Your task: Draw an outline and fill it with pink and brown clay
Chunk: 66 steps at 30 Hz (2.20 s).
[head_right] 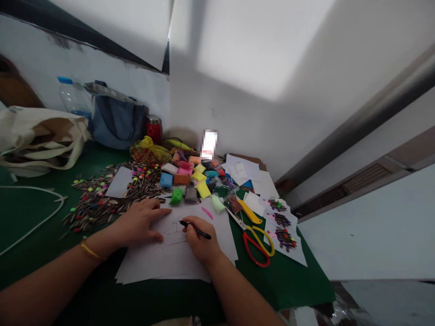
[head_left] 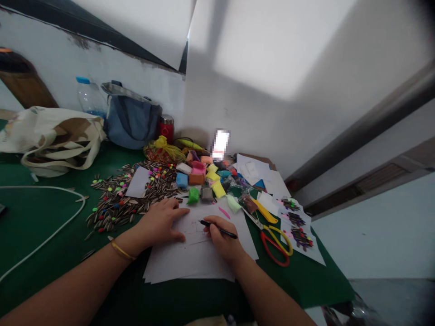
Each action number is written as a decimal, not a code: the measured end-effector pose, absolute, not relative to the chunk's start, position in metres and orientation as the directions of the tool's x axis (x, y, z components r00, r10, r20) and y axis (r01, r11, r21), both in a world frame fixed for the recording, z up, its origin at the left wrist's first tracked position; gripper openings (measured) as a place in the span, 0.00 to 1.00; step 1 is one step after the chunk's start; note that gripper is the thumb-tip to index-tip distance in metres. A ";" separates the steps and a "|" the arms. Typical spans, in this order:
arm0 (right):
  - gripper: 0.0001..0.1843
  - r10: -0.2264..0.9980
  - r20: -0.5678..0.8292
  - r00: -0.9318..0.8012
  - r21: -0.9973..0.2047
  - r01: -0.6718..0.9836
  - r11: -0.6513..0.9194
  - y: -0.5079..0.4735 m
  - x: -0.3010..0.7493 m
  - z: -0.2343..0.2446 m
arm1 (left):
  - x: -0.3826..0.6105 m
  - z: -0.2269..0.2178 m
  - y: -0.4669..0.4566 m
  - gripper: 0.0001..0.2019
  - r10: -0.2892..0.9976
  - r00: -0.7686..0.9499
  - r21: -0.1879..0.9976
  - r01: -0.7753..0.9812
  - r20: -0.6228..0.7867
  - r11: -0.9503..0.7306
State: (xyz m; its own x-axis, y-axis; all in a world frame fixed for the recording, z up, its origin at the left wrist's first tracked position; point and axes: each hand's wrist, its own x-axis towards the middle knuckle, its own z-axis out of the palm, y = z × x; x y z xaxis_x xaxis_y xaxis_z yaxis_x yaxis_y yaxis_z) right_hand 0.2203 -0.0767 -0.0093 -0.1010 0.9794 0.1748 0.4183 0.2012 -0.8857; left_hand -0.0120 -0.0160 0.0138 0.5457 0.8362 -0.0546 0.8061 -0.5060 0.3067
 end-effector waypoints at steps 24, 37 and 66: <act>0.10 0.987 0.136 -0.080 -0.797 0.583 0.157 -0.077 0.219 -0.010 | -0.012 0.015 -0.016 0.39 0.842 0.536 0.308 0.813 -0.066 -0.493; 0.10 0.995 0.099 -0.032 -0.774 0.626 0.097 -0.077 0.217 -0.007 | -0.012 0.013 -0.015 0.40 0.842 0.536 0.313 0.812 -0.064 -0.493; 0.09 0.983 0.183 0.021 -0.871 0.468 0.152 -0.070 0.222 -0.009 | -0.015 0.003 -0.011 0.39 0.827 0.562 0.284 0.793 -0.001 -0.538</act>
